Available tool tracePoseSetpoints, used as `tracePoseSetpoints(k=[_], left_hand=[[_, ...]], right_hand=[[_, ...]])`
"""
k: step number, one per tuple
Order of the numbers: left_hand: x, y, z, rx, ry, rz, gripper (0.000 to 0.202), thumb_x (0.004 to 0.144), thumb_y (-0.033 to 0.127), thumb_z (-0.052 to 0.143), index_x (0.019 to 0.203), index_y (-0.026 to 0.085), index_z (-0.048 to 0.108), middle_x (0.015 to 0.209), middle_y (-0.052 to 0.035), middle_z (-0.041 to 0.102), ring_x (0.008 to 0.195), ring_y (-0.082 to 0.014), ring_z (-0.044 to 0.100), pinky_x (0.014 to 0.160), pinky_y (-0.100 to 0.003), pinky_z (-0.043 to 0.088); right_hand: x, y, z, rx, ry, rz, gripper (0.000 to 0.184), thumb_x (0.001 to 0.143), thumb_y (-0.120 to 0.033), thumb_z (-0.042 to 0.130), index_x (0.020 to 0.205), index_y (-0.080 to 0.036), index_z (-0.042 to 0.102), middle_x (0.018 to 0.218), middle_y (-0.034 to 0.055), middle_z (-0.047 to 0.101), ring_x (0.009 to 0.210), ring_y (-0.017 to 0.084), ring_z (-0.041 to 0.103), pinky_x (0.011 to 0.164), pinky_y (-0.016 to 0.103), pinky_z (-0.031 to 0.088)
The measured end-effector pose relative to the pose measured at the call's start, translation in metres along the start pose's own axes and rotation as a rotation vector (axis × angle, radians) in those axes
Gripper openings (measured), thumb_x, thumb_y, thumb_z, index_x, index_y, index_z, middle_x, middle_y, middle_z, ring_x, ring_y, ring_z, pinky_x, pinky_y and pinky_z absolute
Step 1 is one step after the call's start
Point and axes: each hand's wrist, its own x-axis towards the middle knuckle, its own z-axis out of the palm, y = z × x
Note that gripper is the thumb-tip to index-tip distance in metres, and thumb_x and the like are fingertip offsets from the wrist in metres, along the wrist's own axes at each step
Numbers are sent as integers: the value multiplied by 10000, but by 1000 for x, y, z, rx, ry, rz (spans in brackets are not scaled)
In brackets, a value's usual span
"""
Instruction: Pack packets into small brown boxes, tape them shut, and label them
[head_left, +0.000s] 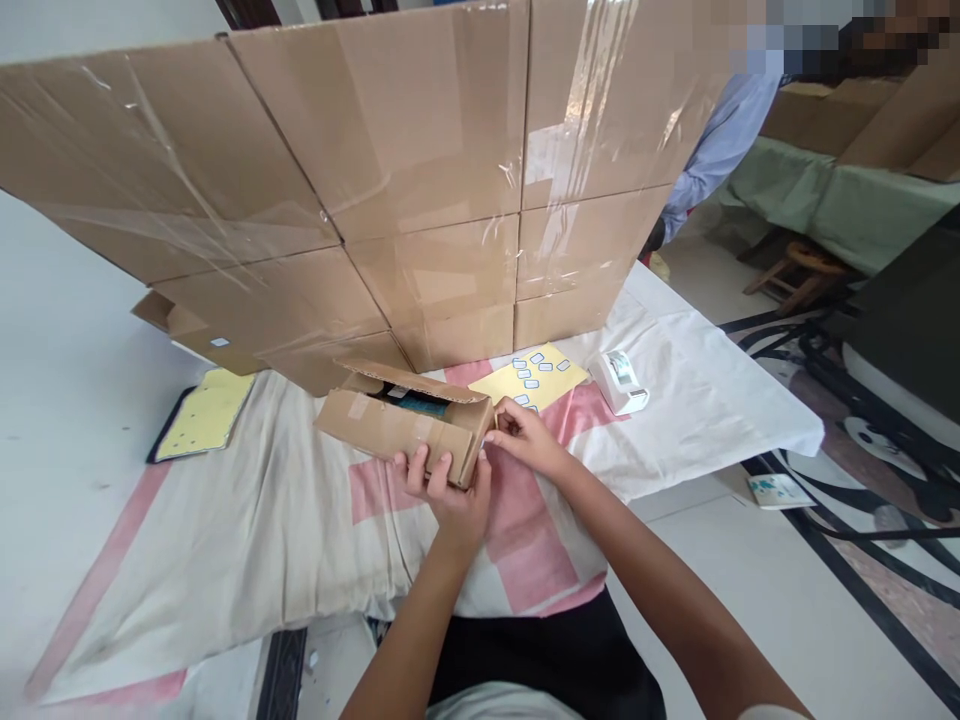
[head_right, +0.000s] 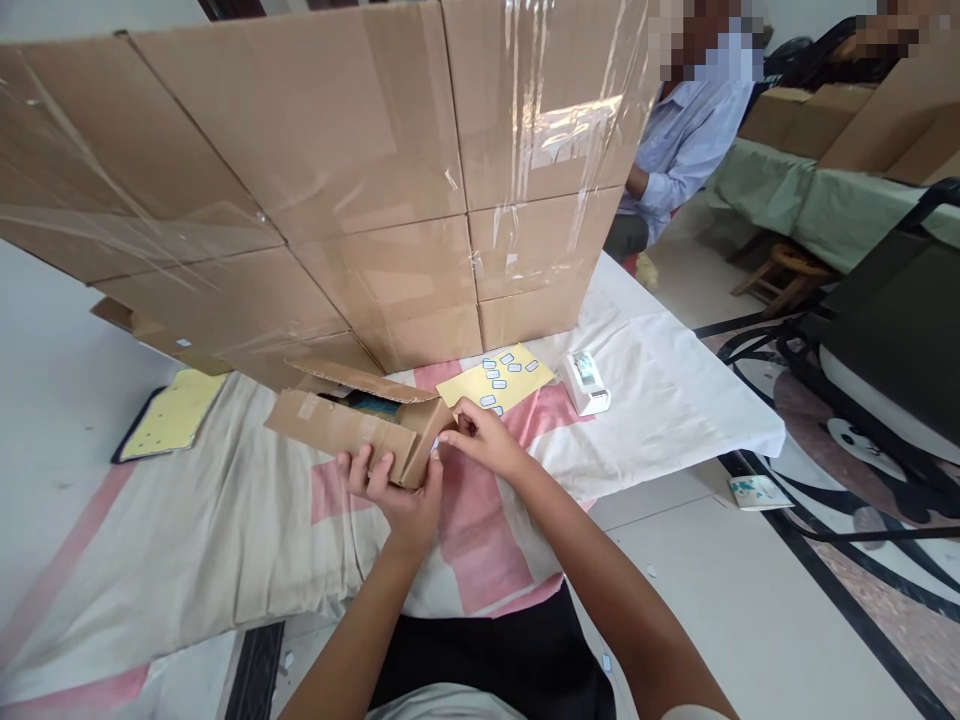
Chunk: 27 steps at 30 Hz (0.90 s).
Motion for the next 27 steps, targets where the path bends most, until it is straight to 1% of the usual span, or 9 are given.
tracePoseSetpoints(k=[8,12,16,20,24,27], left_hand=[[-3,3,0,2,-30,-51,593,833,163,744,1253,278,343,1414,-167,329,1512,-346,241,1174,-718,296],[-3,3,0,12,-22,-44,607,830,170,747,1243,284,318,1418,-157,328,1524,-356,223,1177,-744,260],[-1,3,0,35,-6,-37,634,817,183,762,1247,284,307,1418,-152,328,1539,-368,183,1183,-763,206],[-2,3,0,49,-21,-36,632,812,175,769,1247,288,325,1410,-148,322,1540,-349,180,1197,-731,222],[-3,2,-1,38,-25,-51,669,818,192,764,1267,300,279,1404,-151,312,1537,-339,186,1199,-730,221],[-5,1,-1,44,-48,-70,642,832,212,751,1258,301,279,1395,-152,317,1533,-338,194,1203,-727,213]], right_hand=[[-3,-4,-3,-181,-1,-16,374,901,-522,690,855,-233,457,669,-70,472,617,130,434,603,257,320],[-3,-9,-4,-227,-3,-25,373,914,-524,674,852,-231,452,672,-69,475,613,127,447,600,254,316],[-4,-15,-5,-234,-15,-15,387,911,-515,679,833,-232,426,660,-74,458,595,120,440,589,251,308],[-5,-17,-6,-227,-33,-13,389,908,-495,683,828,-234,407,668,-74,463,603,119,450,590,250,310],[-5,-17,-6,-216,-51,1,363,911,-467,677,847,-237,404,681,-73,469,613,122,455,588,250,307],[-5,-16,-5,-172,-66,19,375,904,-491,679,866,-240,403,700,-69,492,633,130,476,598,253,320]])
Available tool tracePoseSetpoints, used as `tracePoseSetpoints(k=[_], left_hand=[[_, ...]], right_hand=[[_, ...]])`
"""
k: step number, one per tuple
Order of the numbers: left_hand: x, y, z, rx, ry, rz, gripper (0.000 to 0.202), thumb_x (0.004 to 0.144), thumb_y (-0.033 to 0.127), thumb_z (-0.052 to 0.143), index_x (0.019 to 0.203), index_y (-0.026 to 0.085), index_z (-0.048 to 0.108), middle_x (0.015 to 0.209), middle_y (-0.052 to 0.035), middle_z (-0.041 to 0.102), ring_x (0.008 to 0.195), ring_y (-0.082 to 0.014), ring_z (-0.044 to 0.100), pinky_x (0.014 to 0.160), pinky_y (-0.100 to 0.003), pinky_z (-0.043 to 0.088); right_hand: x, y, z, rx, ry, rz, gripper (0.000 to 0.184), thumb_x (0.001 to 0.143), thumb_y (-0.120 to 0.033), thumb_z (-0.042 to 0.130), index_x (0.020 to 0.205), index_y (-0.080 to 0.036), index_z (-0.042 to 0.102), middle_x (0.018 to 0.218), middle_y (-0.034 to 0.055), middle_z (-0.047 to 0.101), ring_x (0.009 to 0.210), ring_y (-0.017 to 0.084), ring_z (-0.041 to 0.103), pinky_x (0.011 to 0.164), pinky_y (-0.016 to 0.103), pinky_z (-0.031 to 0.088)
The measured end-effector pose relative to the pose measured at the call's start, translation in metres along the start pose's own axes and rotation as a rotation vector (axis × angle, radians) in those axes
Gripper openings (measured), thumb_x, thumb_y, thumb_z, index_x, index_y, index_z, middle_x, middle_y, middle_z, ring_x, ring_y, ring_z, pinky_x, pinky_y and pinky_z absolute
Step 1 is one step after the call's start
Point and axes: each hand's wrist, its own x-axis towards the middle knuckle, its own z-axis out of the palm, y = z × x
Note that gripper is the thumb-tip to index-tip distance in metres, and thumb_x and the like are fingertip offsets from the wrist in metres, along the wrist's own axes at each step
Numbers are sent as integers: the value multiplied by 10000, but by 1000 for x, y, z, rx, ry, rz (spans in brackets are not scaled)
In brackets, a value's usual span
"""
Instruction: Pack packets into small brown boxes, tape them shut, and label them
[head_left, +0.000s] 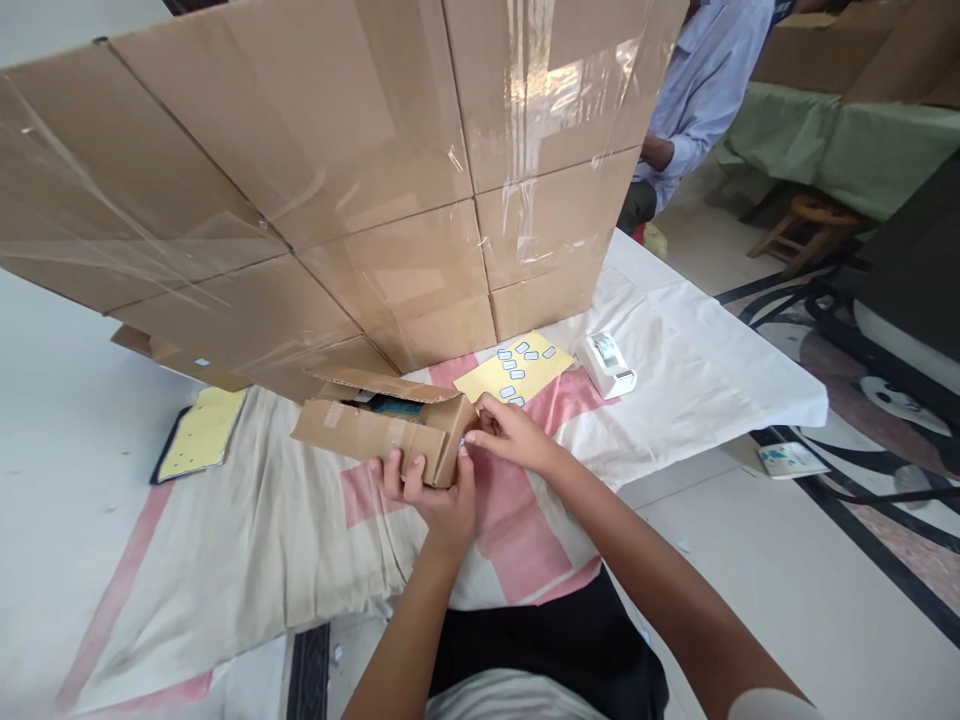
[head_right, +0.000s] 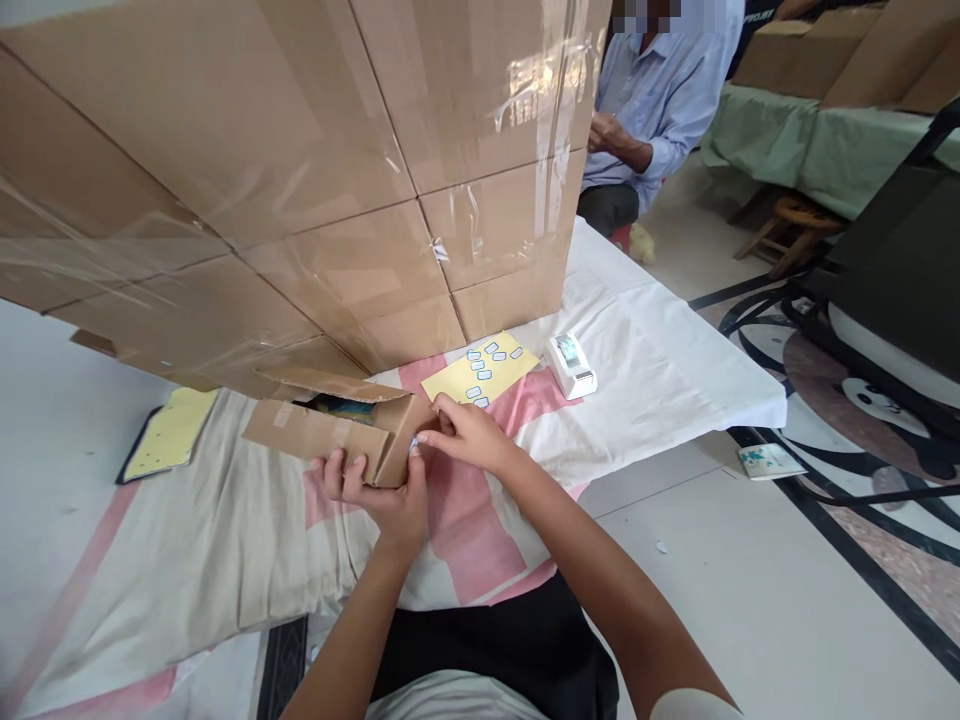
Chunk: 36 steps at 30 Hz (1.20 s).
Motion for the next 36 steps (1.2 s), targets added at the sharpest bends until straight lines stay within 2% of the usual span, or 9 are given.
tracePoseSetpoints(k=[9,14,18,20,23,25,29,33,36], left_hand=[[0,1,1,-24,-5,9,612,830,194,746,1242,290,305,1386,-173,338,1520,-333,244,1178,-732,275],[2,2,2,-21,4,-4,619,826,210,755,1242,297,306,1406,-184,337,1510,-343,273,1159,-723,329],[1,-2,1,-73,8,25,583,857,217,734,1275,289,334,1435,-178,328,1512,-354,269,1162,-705,326],[-2,-5,-1,-168,8,17,505,908,252,676,1297,275,355,1442,-177,343,1522,-347,248,1181,-684,304],[-5,-11,-9,-311,18,-22,389,987,354,544,1327,254,382,1414,-171,391,1508,-321,272,1195,-631,308],[0,-17,-16,-353,50,-27,373,1000,401,503,1327,250,406,1369,-151,426,1444,-303,363,1176,-600,349],[38,-36,-31,-280,102,48,350,960,325,558,1293,245,485,1293,-123,526,1318,-286,489,1119,-547,416],[77,-64,-38,-147,-45,185,244,941,271,565,1179,246,609,1215,-97,680,1277,-286,552,1129,-516,356],[80,-80,-36,-142,-101,257,269,965,291,480,1170,249,650,1239,-92,708,1287,-276,559,1176,-518,284]], right_hand=[[2,11,9,89,67,2,421,887,-543,696,839,-238,410,686,-71,478,627,131,438,606,263,317],[4,18,13,193,102,37,480,819,-609,746,837,-238,441,681,-71,429,623,133,401,597,264,319],[1,20,13,216,111,-57,492,850,-680,673,1001,-228,550,722,-43,476,650,154,452,622,288,371],[-2,17,10,219,183,-152,524,902,-692,592,1140,-226,571,803,-6,517,718,179,505,668,316,421],[-5,5,6,143,347,-280,487,967,-629,527,1270,-249,575,974,55,549,876,216,553,751,358,473],[-4,-8,4,49,399,-334,430,992,-558,525,1310,-274,579,1087,84,560,954,232,562,789,381,488],[5,-44,9,-113,388,-380,369,999,-441,551,1340,-301,578,1252,114,595,1139,280,572,913,454,514],[17,-73,23,-162,400,-399,337,1006,-329,564,1342,-325,592,1314,96,629,1262,284,557,1075,511,455],[23,-81,32,-99,380,-398,299,1027,-335,522,1302,-325,639,1280,85,668,1237,282,589,1075,516,466]])
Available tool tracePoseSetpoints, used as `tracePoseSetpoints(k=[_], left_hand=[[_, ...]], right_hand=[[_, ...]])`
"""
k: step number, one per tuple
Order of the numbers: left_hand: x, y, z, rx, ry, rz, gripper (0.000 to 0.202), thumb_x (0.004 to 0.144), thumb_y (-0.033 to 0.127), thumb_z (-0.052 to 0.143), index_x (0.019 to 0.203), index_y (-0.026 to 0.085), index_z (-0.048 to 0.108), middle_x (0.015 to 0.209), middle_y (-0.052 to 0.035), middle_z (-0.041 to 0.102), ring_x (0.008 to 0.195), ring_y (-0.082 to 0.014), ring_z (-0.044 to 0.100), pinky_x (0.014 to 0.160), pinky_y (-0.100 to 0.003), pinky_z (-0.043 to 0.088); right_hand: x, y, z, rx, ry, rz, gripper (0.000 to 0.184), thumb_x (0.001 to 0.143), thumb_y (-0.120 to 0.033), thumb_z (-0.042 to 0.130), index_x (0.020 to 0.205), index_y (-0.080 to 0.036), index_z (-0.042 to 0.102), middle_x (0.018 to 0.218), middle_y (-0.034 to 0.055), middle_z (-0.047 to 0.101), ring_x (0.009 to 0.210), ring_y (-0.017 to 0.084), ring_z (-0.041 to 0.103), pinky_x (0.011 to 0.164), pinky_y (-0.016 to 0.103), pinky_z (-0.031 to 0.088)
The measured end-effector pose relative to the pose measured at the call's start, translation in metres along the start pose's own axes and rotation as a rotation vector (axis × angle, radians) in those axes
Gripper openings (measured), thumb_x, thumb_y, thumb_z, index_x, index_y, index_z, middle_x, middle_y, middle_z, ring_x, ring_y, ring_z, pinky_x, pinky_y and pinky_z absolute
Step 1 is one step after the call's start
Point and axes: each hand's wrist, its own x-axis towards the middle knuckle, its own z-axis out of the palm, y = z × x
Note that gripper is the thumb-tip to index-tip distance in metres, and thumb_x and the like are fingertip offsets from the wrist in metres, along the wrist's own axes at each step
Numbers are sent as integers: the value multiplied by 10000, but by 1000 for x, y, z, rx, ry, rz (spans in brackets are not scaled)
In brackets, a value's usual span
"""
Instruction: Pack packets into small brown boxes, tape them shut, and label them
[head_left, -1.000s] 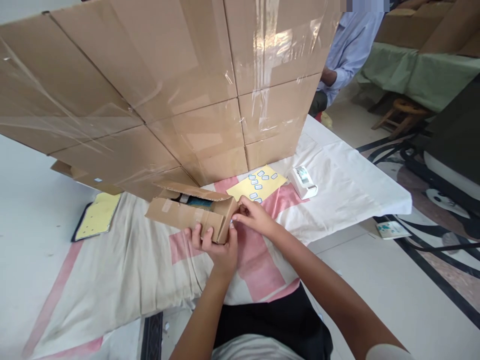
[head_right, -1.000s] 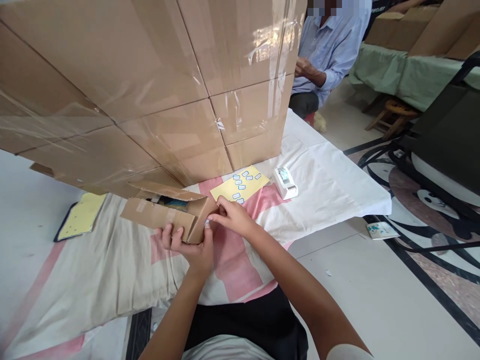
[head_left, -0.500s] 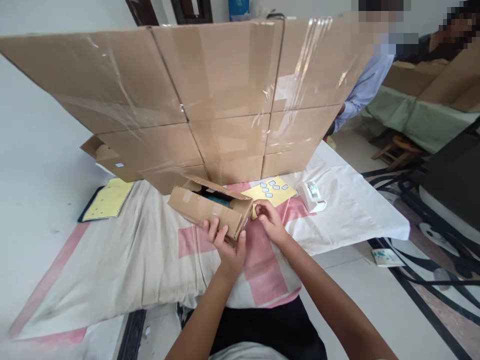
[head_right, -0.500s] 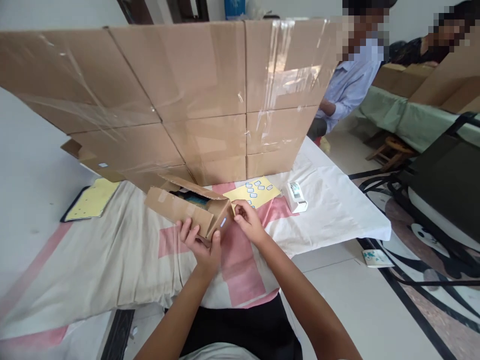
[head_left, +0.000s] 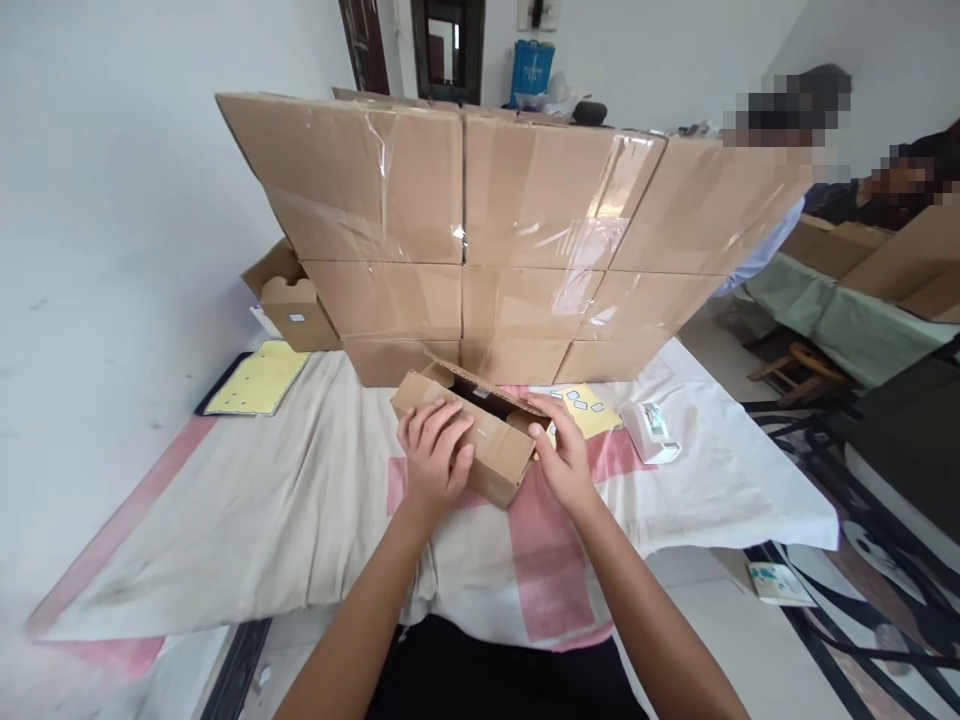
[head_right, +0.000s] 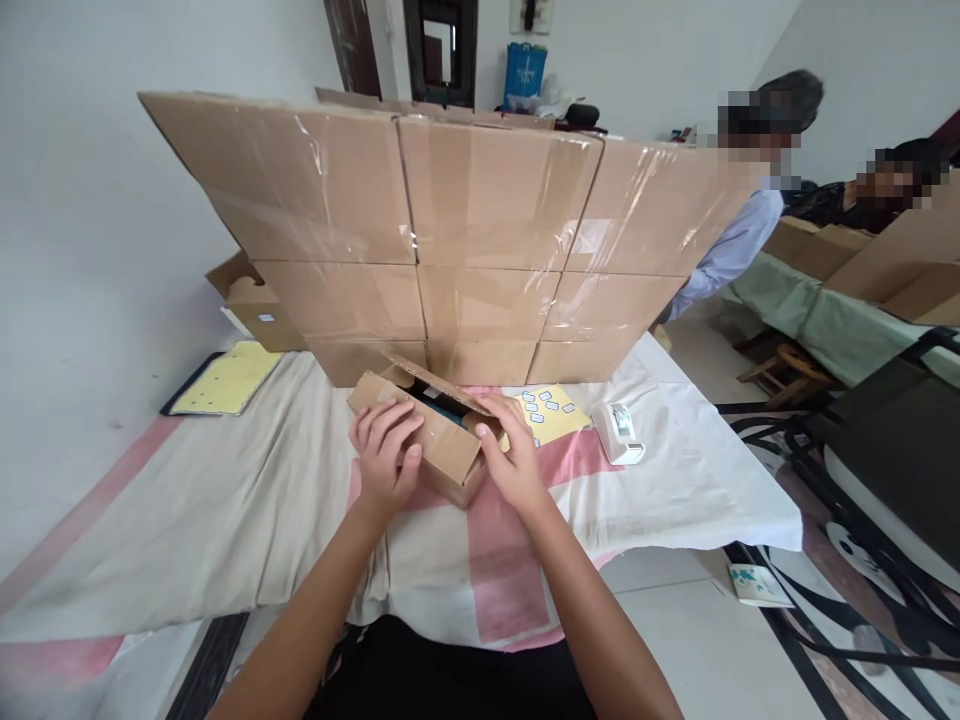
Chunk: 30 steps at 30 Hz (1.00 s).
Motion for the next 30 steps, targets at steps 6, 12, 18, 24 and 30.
tracePoseSetpoints(k=[6,12,18,24,30], left_hand=[[-17,0,5,-16,6,-27,346,981,272,396,1208,237,655,1261,-94,711,1283,-252,561,1237,-514,187],[-15,1,4,-35,6,-41,287,985,278,415,1181,228,618,1247,-104,712,1280,-246,579,1231,-512,206],[-9,-4,0,-73,70,8,242,920,311,522,1150,237,532,1273,-127,702,1297,-267,586,1147,-521,372],[0,4,1,-86,-36,80,354,910,303,499,1258,245,522,1360,-123,660,1343,-283,550,1133,-515,361],[40,8,-16,-62,-250,-216,518,866,228,534,1383,216,504,1398,-109,614,1260,-288,569,1048,-465,444]], right_hand=[[-5,-1,5,32,-27,-48,333,1050,-392,429,1191,-313,720,1200,77,723,1213,300,615,1078,570,463],[-9,3,0,-75,-118,-66,331,1050,-376,432,1165,-303,734,1258,68,709,1292,299,553,1134,595,402],[-14,11,3,-79,-69,-53,343,1052,-395,421,1141,-289,735,1238,73,720,1302,309,547,1131,615,397],[-17,12,4,-77,-42,-50,360,1057,-402,401,1138,-293,734,1241,72,719,1303,307,540,1126,608,393],[-16,12,3,-57,-61,-25,383,1064,-399,375,1123,-293,738,1219,66,728,1300,306,545,1122,605,398]])
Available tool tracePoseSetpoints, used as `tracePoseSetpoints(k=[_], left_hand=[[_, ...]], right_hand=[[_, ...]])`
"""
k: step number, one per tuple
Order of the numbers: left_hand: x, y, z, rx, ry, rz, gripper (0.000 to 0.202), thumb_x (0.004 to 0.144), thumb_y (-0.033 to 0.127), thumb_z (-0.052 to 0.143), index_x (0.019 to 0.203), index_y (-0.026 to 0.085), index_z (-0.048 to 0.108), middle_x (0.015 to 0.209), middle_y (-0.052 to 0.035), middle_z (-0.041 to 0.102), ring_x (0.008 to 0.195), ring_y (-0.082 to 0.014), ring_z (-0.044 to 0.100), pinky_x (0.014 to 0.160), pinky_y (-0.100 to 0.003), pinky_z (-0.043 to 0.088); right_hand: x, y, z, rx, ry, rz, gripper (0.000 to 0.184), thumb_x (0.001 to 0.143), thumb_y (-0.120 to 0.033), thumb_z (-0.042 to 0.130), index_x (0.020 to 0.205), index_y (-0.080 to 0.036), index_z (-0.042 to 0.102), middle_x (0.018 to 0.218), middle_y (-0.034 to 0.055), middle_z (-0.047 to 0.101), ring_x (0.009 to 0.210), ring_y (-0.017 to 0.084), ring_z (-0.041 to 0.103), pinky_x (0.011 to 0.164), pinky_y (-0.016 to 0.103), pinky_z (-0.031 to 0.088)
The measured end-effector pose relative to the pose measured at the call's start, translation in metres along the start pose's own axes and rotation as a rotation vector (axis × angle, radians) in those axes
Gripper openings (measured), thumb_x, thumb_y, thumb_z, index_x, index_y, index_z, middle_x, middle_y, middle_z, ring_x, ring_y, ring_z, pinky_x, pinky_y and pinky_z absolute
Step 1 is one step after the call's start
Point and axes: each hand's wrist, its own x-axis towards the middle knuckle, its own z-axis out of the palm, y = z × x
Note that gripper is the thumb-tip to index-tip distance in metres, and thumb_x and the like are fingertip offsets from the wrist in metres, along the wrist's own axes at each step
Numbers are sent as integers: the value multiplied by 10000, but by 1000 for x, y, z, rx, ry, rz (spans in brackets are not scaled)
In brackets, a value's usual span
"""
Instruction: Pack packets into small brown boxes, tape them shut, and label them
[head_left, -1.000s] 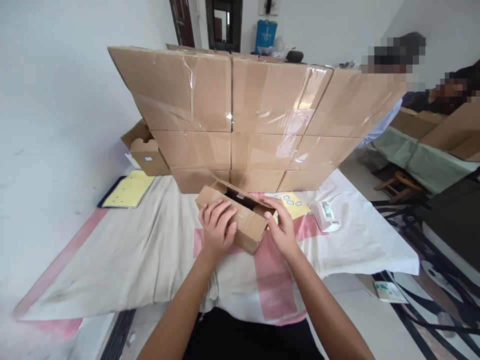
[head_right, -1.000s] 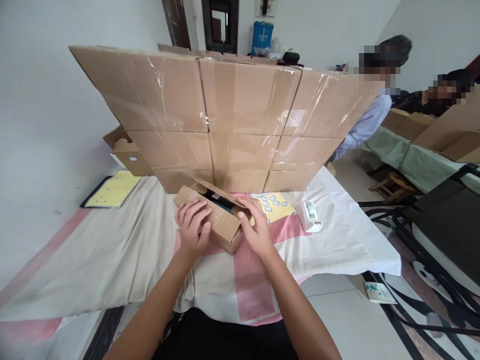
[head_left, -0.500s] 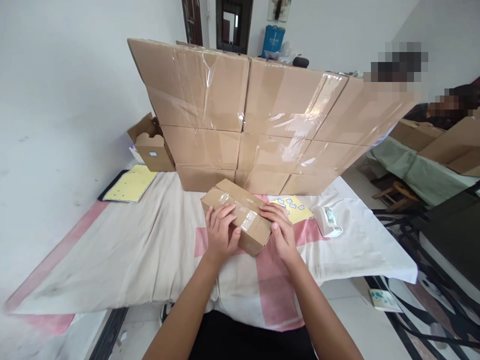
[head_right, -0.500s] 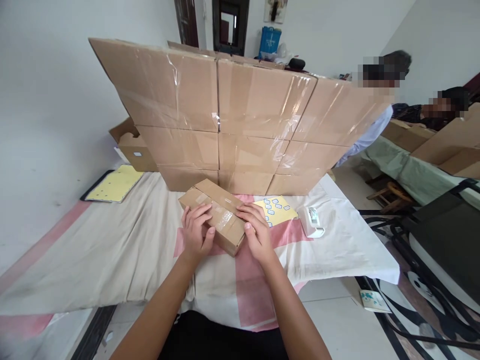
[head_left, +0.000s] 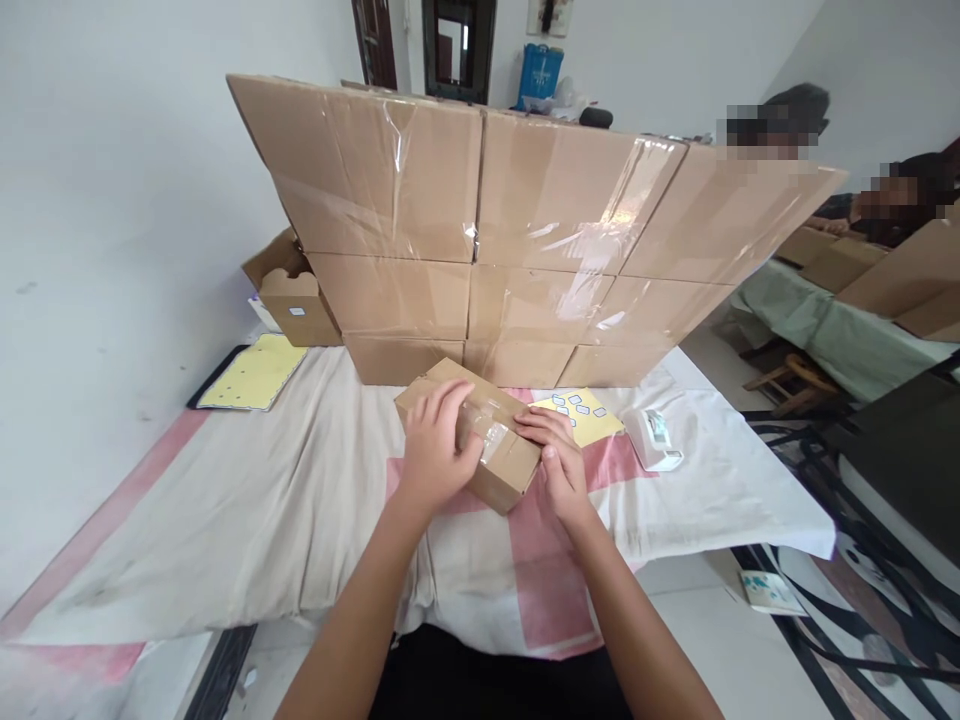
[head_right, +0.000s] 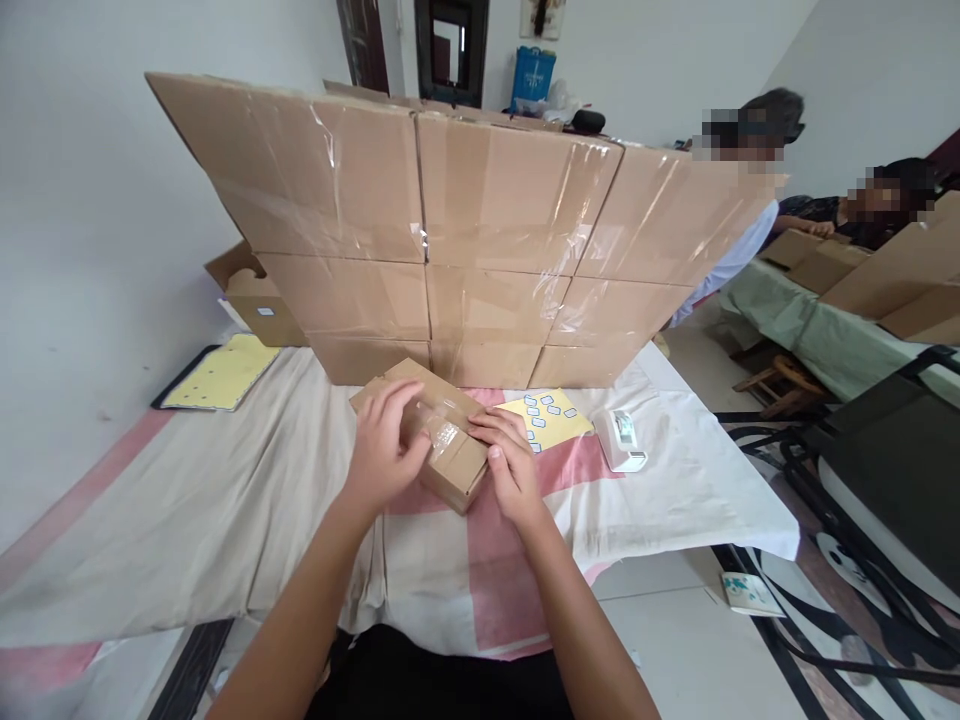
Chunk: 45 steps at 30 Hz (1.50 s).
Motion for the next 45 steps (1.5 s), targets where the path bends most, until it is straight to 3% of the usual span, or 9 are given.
tracePoseSetpoints(k=[7,10,14,22,27,31,37,42,45], left_hand=[[61,-11,-33,22,-582,192,353,916,311,542,1242,338,675,1245,10,720,1136,-276,609,919,-399,509],[78,-8,-37,18,-730,189,386,907,297,530,1261,376,661,1241,23,706,1142,-253,599,893,-365,503],[92,3,-43,57,-850,150,365,881,345,559,1230,338,668,1166,-13,697,1069,-251,597,832,-348,483],[91,6,-62,84,-844,81,275,831,406,635,1075,288,678,1088,-23,686,1043,-254,589,794,-335,457],[87,8,-70,79,-858,-43,383,824,443,668,1182,307,652,1205,-15,651,1059,-240,611,823,-344,476],[88,17,-77,103,-847,-53,464,826,442,686,1273,332,628,1219,-10,644,1068,-240,619,863,-355,485],[86,23,-88,136,-758,-32,359,927,506,588,1247,352,638,1160,15,679,1016,-218,637,800,-329,465],[80,19,-77,197,-740,-58,481,901,453,643,1361,344,554,1170,6,684,982,-227,653,772,-333,464],[76,19,-65,237,-724,-40,506,906,392,646,1391,314,523,1235,-9,661,1088,-239,644,794,-337,478]], right_hand=[[-2,7,9,-49,93,-44,361,1058,-360,392,1039,-282,744,1146,60,745,1223,292,576,1093,581,425],[0,9,12,-58,140,-42,357,1053,-354,399,1020,-271,745,1130,65,747,1206,293,588,1092,579,425],[4,9,13,-22,198,-43,311,1043,-315,442,1003,-258,745,1093,68,747,1156,281,605,1048,555,451],[2,19,15,89,181,-110,322,1019,-278,414,1104,-298,724,1184,61,689,1175,291,573,1065,567,412],[8,19,10,204,142,-68,281,960,-299,476,1074,-298,733,1183,61,667,1170,304,559,1068,547,401],[14,16,9,296,160,-29,231,953,-299,538,1071,-292,736,1155,66,673,1150,293,586,1055,518,428],[16,15,15,403,262,102,175,992,-287,583,1066,-298,741,1128,59,711,1122,254,649,1043,474,485],[15,16,15,379,280,142,180,996,-302,600,1068,-312,764,1089,49,746,1068,244,677,977,452,532],[13,20,14,380,277,122,195,1000,-298,588,1077,-315,767,1111,49,747,1088,244,675,989,460,528]])
